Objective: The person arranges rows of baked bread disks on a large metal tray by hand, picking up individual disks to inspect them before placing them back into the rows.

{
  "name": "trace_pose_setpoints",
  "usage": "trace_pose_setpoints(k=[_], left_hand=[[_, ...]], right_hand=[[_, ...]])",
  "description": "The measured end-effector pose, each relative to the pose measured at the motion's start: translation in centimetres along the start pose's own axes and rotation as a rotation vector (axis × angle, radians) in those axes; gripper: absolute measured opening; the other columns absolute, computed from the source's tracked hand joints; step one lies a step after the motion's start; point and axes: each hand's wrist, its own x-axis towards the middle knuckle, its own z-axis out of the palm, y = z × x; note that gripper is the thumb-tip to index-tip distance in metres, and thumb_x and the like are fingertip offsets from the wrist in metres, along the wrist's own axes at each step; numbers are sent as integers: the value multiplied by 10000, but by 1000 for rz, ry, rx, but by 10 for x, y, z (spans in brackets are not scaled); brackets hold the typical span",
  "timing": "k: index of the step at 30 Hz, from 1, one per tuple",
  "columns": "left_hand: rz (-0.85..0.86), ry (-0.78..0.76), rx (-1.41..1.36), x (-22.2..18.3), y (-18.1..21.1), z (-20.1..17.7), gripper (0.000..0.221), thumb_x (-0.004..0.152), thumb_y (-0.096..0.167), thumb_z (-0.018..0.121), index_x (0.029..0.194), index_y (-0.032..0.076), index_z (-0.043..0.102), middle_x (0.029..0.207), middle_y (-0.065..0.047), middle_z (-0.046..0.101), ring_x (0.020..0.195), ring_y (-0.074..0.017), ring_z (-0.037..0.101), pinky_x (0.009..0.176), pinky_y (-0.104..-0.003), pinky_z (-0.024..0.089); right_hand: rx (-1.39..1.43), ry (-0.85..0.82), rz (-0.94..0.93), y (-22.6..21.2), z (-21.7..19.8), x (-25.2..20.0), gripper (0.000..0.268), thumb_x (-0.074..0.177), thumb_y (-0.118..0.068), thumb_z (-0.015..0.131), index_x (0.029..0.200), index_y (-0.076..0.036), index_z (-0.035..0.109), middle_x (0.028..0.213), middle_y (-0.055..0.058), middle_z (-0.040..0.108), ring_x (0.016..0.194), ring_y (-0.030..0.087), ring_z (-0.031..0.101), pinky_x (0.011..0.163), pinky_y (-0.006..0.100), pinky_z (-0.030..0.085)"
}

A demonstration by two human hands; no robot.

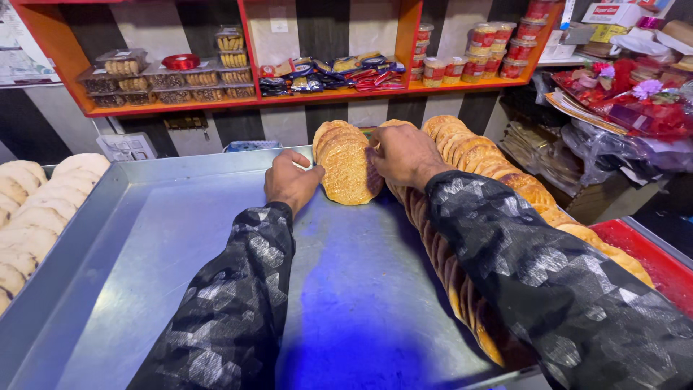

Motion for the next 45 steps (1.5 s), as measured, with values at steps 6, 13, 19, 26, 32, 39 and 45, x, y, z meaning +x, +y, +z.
trace_pose_setpoints(k=[6, 13, 19, 26, 32, 39, 45], left_hand=[[101, -62, -5, -34, 24, -19, 213, 728, 366, 771, 903, 244, 769, 850, -5, 769, 956, -225, 750, 852, -361, 583], [192, -120, -174, -87, 47, -19, 221, 742, 298, 774, 947, 216, 775, 782, -40, 719, 688, -154, 707, 709, -299, 570], [374, -151, -397, -186, 61, -55, 185, 794, 216, 775, 939, 103, 754, 641, -35, 654, 531, -83, 543, 496, -238, 455], [441, -50, -555, -279, 64, -74, 98, 901, 126, 754, 893, 44, 700, 641, -25, 563, 548, -60, 470, 475, -213, 395], [388, -10, -567, -332, 50, -65, 214, 934, 169, 769, 768, 80, 666, 588, 44, 465, 543, -43, 384, 487, -222, 339], [540, 139, -360, -360, 32, -45, 501, 972, 301, 664, 579, 151, 392, 580, 70, 283, 550, -72, 266, 493, -271, 278], [599, 137, -259, -382, 37, -48, 201, 771, 277, 827, 825, 179, 660, 762, 65, 662, 547, -61, 629, 463, -211, 492]], right_hand=[[98, 27, 55, -16, -40, -31, 229, 895, -347, 631, 1061, -260, 762, 1030, 13, 781, 1152, 322, 686, 982, 526, 542], [196, 34, 62, -41, -99, -102, 190, 867, -360, 626, 969, -279, 764, 951, -15, 782, 1112, 324, 695, 967, 532, 551], [285, 138, -62, -52, -131, -184, 225, 878, -292, 615, 1017, -206, 771, 751, -18, 778, 829, 292, 752, 830, 465, 556], [524, 309, 25, -58, -133, -284, 222, 891, -276, 653, 1046, -212, 798, 668, -29, 744, 623, 143, 677, 643, 343, 518], [666, 424, 66, -62, -119, -334, 151, 911, -281, 700, 931, -174, 804, 618, -78, 681, 557, 44, 573, 569, 243, 481], [632, 511, 76, -56, -99, -365, 368, 959, -258, 691, 624, -163, 573, 554, -87, 464, 518, 62, 384, 500, 265, 368], [600, 500, 143, -62, -101, -386, 137, 840, -264, 777, 932, -181, 718, 780, -78, 791, 582, 53, 678, 636, 222, 552]])
